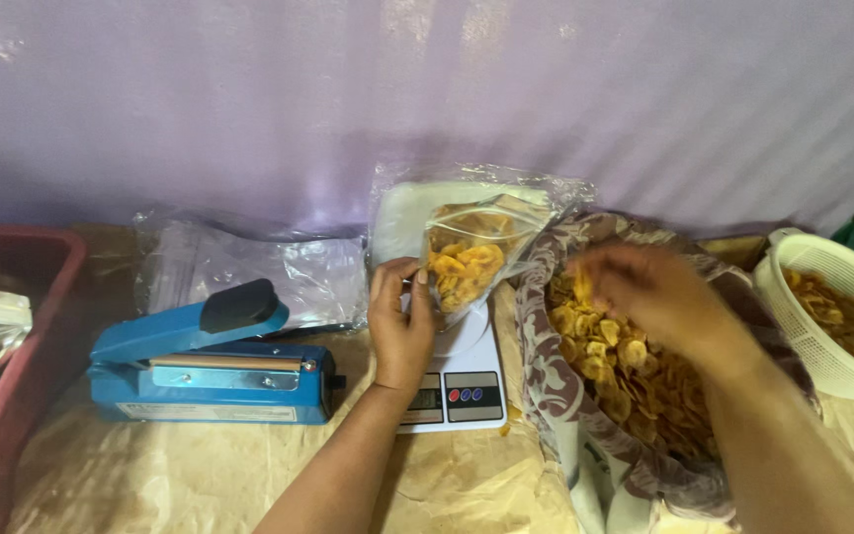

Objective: The person places pieces of dried fruit from a large bag and a basket into a small plastic bag on a digital scale and then seals the bag.

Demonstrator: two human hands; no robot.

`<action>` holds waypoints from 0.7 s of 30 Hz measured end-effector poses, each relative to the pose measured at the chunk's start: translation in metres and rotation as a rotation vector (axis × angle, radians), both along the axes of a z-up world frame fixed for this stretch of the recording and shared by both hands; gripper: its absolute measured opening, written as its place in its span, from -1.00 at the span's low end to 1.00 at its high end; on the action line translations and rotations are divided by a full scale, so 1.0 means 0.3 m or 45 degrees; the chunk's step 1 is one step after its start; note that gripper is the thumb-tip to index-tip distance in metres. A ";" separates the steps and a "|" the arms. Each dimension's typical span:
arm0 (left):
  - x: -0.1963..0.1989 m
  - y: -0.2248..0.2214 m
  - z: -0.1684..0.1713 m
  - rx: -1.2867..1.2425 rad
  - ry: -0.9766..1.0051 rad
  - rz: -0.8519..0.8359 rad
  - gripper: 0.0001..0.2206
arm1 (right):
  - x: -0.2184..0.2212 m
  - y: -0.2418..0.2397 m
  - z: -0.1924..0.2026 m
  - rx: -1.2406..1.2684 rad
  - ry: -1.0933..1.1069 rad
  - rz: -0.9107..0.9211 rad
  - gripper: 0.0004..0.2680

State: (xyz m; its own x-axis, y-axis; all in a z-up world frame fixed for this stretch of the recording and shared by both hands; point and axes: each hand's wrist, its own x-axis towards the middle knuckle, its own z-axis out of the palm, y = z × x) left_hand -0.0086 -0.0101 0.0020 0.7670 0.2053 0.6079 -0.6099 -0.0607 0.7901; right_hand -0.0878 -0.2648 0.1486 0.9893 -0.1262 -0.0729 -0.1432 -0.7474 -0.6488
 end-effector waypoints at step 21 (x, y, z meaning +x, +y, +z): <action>-0.008 0.006 0.014 -0.017 0.003 -0.041 -0.90 | 0.033 0.233 0.174 -0.612 -0.768 0.280 -0.83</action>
State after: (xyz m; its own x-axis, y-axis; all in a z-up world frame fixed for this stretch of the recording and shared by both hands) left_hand -0.0111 -0.0081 0.0062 0.7750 0.1885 0.6032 -0.6093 -0.0301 0.7923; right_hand -0.0778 -0.1948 0.2009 0.8466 0.1947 0.4953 0.3127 -0.9351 -0.1670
